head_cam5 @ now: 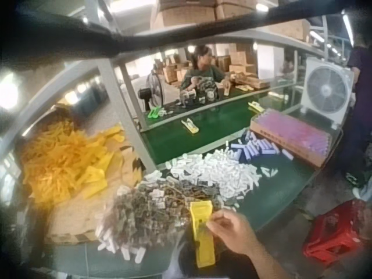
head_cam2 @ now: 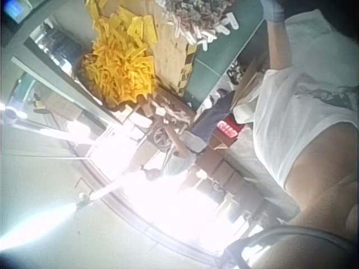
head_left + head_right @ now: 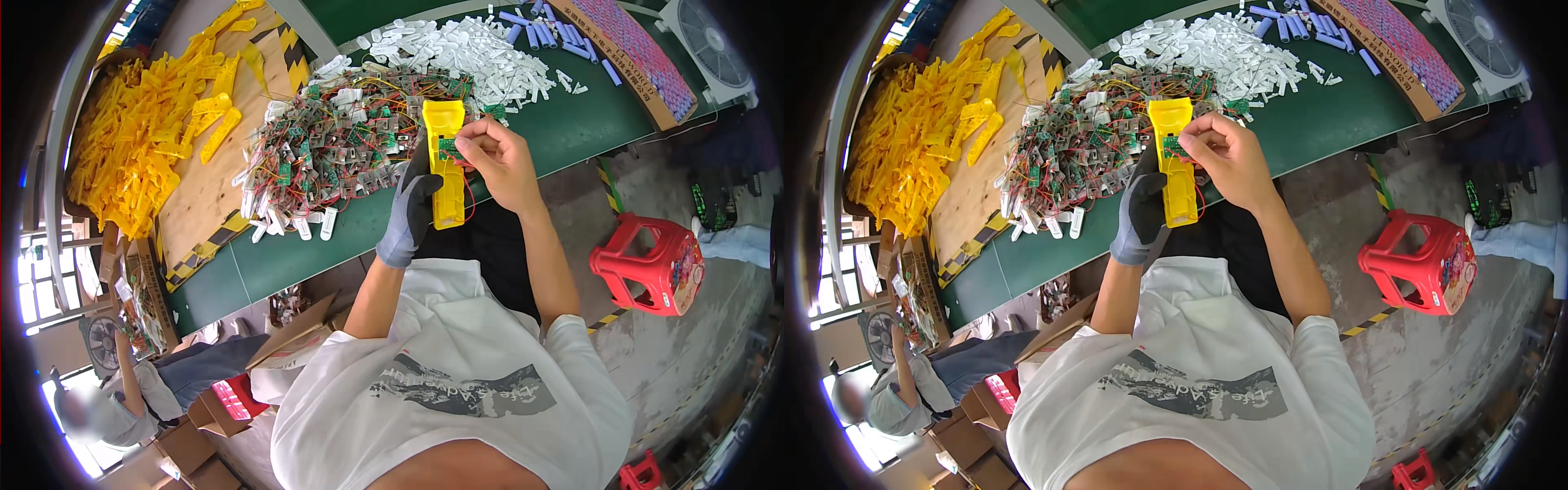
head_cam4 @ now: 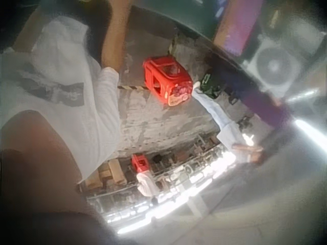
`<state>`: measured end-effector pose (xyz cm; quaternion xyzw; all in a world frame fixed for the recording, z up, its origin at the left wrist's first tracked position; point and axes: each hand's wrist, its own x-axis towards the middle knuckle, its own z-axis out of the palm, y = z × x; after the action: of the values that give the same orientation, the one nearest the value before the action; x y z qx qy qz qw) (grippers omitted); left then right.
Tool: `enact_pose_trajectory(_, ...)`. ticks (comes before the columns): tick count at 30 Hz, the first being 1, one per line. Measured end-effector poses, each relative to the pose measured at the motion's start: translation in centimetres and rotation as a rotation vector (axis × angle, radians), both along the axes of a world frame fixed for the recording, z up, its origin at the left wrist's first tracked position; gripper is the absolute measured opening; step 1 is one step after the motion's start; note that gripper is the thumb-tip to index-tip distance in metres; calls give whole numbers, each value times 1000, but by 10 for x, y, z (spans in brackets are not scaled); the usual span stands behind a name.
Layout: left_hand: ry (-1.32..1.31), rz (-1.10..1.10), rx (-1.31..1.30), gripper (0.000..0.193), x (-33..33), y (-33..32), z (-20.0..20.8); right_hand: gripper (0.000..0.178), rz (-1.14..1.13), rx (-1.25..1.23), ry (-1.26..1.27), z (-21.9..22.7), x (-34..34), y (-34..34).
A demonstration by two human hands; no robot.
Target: Manually assembling small electronic circuit boards into yellow plastic housings.
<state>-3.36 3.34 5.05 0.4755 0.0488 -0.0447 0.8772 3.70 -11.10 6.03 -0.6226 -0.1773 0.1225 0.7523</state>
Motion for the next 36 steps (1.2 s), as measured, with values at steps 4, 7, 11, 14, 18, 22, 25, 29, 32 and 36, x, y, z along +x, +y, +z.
enact_pose_trajectory(4, -48, 12, -1, 62, 4, -3, -10, 17, -79, -86, -118, -4, -1, 0)
enact_pose_trajectory(7, -68, 21, 24, 60, 3, -3, -11, 15, -144, -151, -240, -4, 0, 2)
enact_pose_trajectory(11, -49, 54, 88, 54, -2, -5, -9, 14, -153, -192, -342, -3, -2, 3)
enact_pose_trajectory(14, -18, 60, 112, 47, -7, -6, 2, 14, -162, -230, -361, -3, -2, 3)
enact_pose_trajectory(18, -22, 138, 341, 31, -2, -8, -4, 14, -181, -223, -382, -2, -10, 3)
enact_pose_trajectory(22, -29, 213, 334, 21, -5, -16, 3, 16, -191, -199, -238, -7, -18, 0)
enact_pose_trajectory(25, -26, 226, 320, 20, -3, -17, 3, 18, -207, -79, -183, -14, -21, -3)
enact_pose_trajectory(29, -61, 228, 427, 26, -6, -12, -5, 17, -220, -239, -337, -14, -24, -3)
enact_pose_trajectory(32, -58, 253, 422, 30, -6, -10, -19, 16, -221, -300, -378, -15, -27, -3)
enact_pose_trajectory(36, -61, 261, 485, 32, -8, -12, -13, 17, -272, -290, -348, -22, -32, 3)
